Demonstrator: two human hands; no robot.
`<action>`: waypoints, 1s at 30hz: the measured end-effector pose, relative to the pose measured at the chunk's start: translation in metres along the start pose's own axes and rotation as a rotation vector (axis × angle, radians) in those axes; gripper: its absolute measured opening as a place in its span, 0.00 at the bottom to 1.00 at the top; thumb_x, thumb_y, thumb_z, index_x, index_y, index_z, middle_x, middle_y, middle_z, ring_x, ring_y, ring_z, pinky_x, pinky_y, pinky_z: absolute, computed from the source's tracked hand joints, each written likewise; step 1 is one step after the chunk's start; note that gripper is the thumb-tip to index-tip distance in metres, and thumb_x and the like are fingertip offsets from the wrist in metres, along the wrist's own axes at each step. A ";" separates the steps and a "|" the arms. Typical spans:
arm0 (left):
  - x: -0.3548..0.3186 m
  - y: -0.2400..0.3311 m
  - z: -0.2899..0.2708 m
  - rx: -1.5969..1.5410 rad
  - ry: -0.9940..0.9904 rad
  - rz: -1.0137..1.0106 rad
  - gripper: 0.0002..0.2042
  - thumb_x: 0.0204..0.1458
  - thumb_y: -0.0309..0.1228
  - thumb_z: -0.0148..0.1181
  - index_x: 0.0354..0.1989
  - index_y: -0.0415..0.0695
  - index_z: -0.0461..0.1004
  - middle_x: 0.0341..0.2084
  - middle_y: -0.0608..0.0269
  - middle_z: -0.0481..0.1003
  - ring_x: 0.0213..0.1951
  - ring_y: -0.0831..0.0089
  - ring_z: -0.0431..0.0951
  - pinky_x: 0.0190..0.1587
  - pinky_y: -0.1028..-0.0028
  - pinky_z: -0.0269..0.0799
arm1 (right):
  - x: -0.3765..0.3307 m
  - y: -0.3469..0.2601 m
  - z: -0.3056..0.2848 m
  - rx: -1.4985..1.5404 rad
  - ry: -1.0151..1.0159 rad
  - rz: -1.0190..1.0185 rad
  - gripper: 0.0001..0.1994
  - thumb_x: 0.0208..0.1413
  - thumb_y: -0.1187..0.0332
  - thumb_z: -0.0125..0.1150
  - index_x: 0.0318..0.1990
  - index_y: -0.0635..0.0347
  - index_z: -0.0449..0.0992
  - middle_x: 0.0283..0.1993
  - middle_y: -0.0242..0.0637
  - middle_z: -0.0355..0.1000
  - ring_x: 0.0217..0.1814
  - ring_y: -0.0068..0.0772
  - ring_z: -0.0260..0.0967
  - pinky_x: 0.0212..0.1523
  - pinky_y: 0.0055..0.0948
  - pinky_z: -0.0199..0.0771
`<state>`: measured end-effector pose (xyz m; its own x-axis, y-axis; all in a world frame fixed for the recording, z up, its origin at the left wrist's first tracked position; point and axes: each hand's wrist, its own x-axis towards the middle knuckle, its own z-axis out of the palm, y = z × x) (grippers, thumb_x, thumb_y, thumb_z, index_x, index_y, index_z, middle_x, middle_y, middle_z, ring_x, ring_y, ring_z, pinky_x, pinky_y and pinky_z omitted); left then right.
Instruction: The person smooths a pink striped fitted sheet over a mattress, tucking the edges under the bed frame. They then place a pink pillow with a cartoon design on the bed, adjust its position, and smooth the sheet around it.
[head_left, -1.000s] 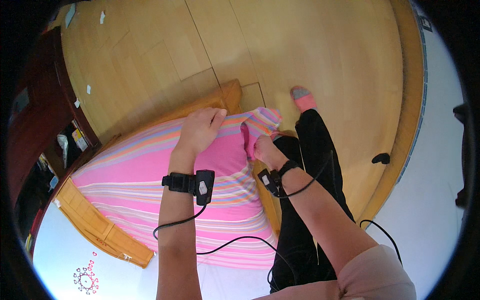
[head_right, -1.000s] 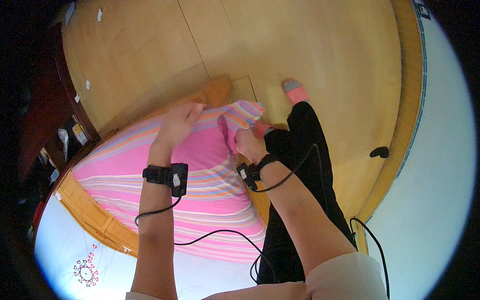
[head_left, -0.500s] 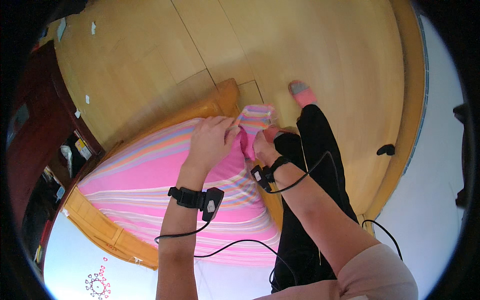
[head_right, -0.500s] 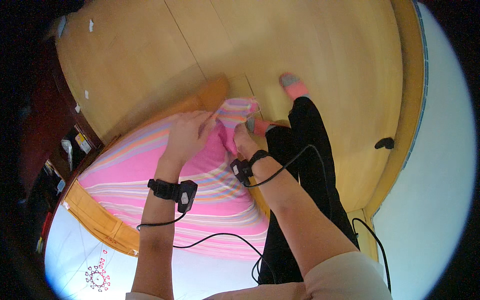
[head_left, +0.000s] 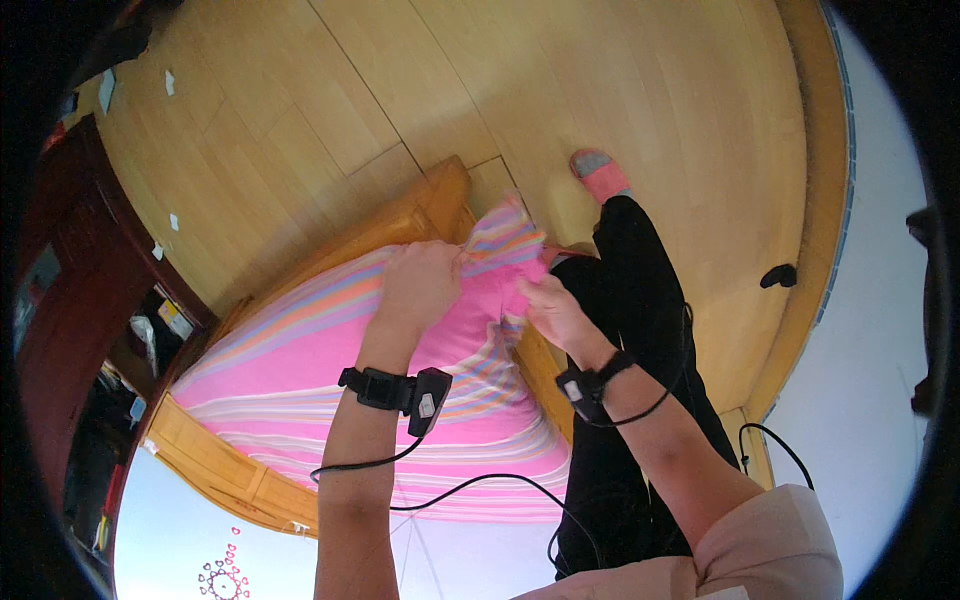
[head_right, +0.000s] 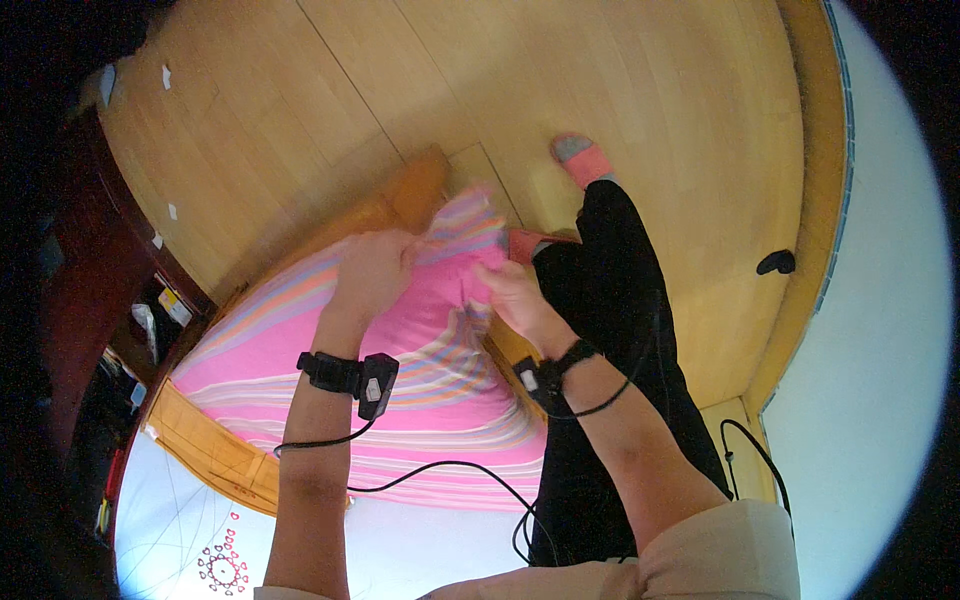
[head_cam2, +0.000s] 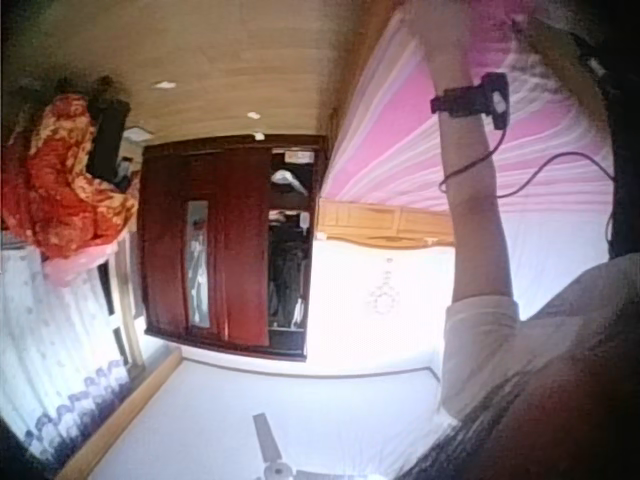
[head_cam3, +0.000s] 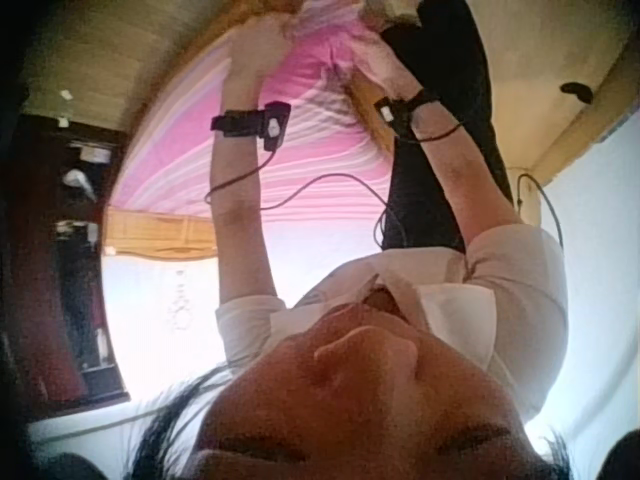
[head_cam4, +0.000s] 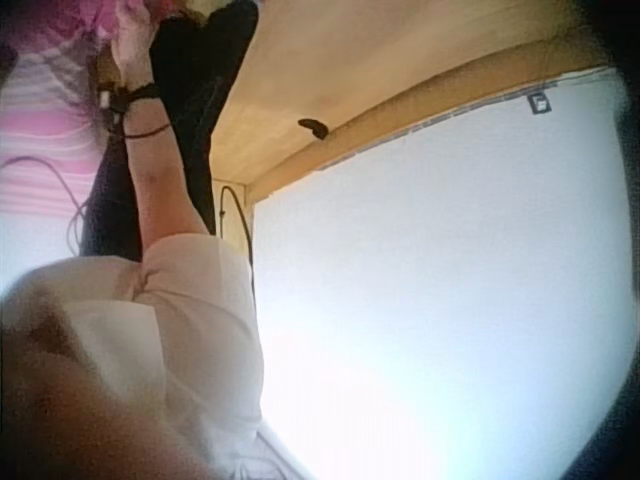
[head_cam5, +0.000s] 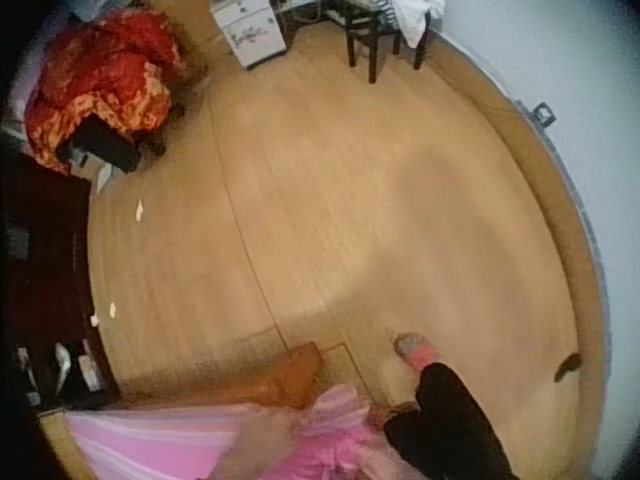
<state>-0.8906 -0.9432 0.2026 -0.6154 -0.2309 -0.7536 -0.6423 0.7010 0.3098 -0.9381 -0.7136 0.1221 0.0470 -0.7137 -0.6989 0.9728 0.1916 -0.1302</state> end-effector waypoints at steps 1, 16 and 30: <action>0.001 0.003 -0.002 0.041 -0.047 0.002 0.18 0.60 0.43 0.51 0.37 0.43 0.83 0.37 0.46 0.81 0.41 0.46 0.80 0.46 0.49 0.73 | -0.005 -0.004 0.000 0.311 0.000 -0.055 0.21 0.69 0.59 0.53 0.64 0.59 0.68 0.57 0.34 0.74 0.62 0.36 0.70 0.63 0.37 0.67; 0.026 0.031 0.006 0.290 -0.652 0.036 0.37 0.48 0.67 0.55 0.40 0.39 0.84 0.44 0.43 0.81 0.46 0.47 0.82 0.50 0.53 0.76 | 0.044 0.027 -0.005 0.374 0.106 -0.101 0.08 0.66 0.60 0.60 0.44 0.52 0.77 0.41 0.26 0.78 0.43 0.26 0.76 0.46 0.31 0.76; 0.040 0.035 0.023 0.185 -0.295 -0.439 0.15 0.55 0.34 0.56 0.45 0.40 0.82 0.48 0.43 0.80 0.50 0.49 0.81 0.51 0.55 0.77 | -0.025 0.034 0.057 -0.899 0.431 -0.500 0.14 0.64 0.68 0.56 0.53 0.67 0.74 0.51 0.52 0.75 0.54 0.53 0.73 0.56 0.40 0.72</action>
<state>-0.9270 -0.9125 0.1696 -0.1372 -0.3484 -0.9273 -0.7026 0.6941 -0.1568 -0.8935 -0.7275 0.1759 -0.5563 -0.5869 -0.5883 0.3341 0.4903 -0.8050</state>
